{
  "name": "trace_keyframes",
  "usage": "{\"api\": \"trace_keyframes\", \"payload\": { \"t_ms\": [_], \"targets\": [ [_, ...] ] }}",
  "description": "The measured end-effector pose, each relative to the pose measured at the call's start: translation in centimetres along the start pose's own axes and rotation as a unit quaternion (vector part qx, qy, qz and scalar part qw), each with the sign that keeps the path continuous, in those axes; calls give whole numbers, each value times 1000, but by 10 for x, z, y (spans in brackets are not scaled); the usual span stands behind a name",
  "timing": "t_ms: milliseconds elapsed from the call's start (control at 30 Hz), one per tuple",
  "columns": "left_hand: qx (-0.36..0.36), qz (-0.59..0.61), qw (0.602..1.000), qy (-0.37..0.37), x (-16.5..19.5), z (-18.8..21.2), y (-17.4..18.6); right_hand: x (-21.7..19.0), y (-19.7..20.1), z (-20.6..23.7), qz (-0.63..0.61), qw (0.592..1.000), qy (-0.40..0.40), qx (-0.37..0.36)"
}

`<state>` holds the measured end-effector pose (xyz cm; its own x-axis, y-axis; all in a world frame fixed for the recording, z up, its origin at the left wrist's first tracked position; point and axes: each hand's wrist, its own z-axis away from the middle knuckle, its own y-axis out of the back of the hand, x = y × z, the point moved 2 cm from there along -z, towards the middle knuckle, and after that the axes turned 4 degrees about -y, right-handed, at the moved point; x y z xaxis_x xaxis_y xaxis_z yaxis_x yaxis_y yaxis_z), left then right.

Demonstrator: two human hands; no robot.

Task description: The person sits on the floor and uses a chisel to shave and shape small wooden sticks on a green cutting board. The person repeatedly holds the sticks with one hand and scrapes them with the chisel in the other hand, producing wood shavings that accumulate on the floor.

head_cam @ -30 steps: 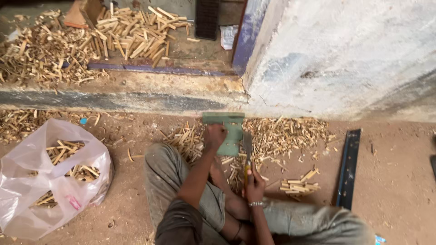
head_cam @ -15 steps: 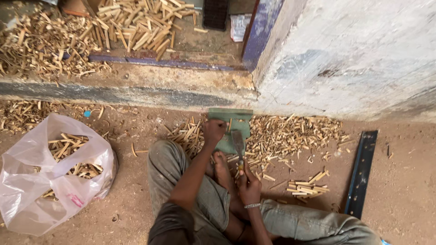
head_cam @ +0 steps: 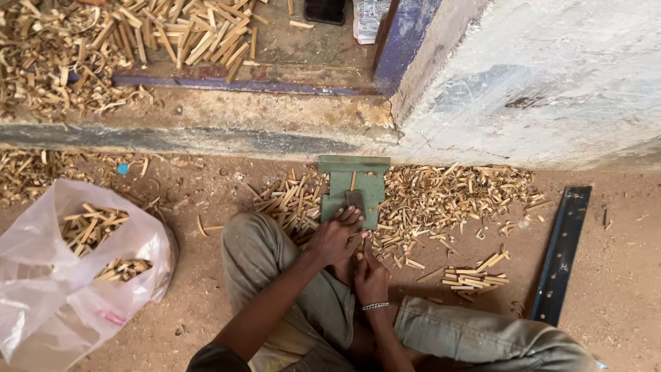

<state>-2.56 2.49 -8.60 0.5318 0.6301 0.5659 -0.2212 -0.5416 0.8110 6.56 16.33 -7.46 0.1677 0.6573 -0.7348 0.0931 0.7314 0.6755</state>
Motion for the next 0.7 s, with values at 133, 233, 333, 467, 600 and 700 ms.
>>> {"api": "trace_keyframes", "payload": {
  "t_ms": [133, 233, 333, 467, 600, 700],
  "targets": [
    [26, -30, 998, -39, -8, -4, -2, 10, -3, -5, -21, 1000, 12, -2],
    [6, -9, 1000, -22, -12, -7, -2, 15, -4, -9, -45, 999, -2, -12],
    [-20, 21, 999, 17, -14, -12, 3, 11, -3, -15, -46, 999, 26, 3],
    [-11, -4, 1000, -7, -10, -19, 15, 1, 0, -20, -51, 998, 40, 23],
    [29, 19, 999, -13, -12, -27, 21, -4, -6, -32, -34, 998, 40, 39],
    [113, -82, 989, -59, -15, -44, 21, 6, -25, -54, -23, 993, -106, -50]
  ]
}}
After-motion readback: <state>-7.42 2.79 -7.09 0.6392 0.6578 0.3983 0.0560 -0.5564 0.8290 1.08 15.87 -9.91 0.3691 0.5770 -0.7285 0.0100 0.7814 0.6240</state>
